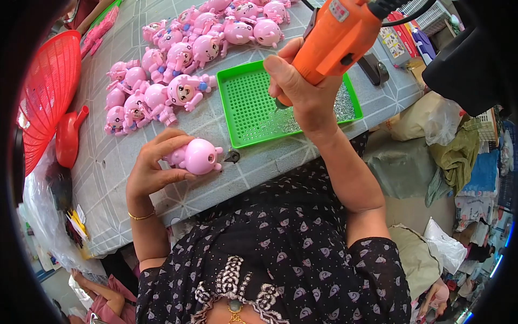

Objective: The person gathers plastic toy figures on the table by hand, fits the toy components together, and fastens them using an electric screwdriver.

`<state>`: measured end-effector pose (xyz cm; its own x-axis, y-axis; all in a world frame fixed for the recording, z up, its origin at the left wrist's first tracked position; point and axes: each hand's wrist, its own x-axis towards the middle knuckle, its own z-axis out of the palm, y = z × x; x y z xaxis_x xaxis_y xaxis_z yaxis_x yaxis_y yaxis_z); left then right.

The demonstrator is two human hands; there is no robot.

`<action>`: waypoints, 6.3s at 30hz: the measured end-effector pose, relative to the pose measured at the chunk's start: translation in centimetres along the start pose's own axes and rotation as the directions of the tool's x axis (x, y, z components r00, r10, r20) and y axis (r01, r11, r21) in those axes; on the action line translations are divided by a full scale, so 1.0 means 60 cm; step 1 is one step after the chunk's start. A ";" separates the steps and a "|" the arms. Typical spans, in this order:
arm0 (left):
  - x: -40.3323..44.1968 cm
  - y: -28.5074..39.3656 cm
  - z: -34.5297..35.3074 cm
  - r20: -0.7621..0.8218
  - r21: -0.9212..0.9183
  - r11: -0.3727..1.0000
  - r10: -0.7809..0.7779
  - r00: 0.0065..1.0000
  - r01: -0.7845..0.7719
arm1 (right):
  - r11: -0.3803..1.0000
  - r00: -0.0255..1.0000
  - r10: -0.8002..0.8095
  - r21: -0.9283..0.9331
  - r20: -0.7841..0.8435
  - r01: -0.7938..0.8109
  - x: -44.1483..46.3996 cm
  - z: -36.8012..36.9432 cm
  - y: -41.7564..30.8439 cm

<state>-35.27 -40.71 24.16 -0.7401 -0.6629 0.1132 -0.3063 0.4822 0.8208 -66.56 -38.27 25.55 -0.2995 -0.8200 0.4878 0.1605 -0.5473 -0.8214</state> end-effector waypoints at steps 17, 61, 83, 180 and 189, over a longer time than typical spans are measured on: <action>0.020 0.069 0.051 -0.020 0.691 0.710 0.203 0.979 -0.133 | 0.985 0.989 0.090 -0.155 0.120 -0.071 -0.002 -0.008 -0.003; 0.040 -0.002 0.116 -0.348 0.217 0.972 -0.004 0.938 0.085 | 0.946 0.964 -0.040 0.319 0.263 -0.048 0.015 0.069 0.001; 0.041 -0.002 0.128 -0.382 0.192 0.971 -0.059 0.922 0.141 | 0.979 0.987 -0.018 0.205 0.159 -0.015 -0.002 0.080 0.003; 0.045 0.001 0.118 -0.378 0.237 0.969 0.025 0.926 0.071 | 0.992 0.975 -0.038 0.125 0.217 0.011 -0.016 0.083 -0.006; 0.046 0.002 0.115 -0.367 0.257 0.966 0.060 0.928 0.039 | 0.992 0.968 0.104 0.043 0.226 -0.116 0.003 0.106 -0.017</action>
<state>-41.46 -38.55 20.72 -0.4860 -0.7966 0.3595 -0.4789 0.5868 0.6529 -60.77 -38.95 28.35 -0.0605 -0.8888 0.4542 0.2349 -0.4549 -0.8590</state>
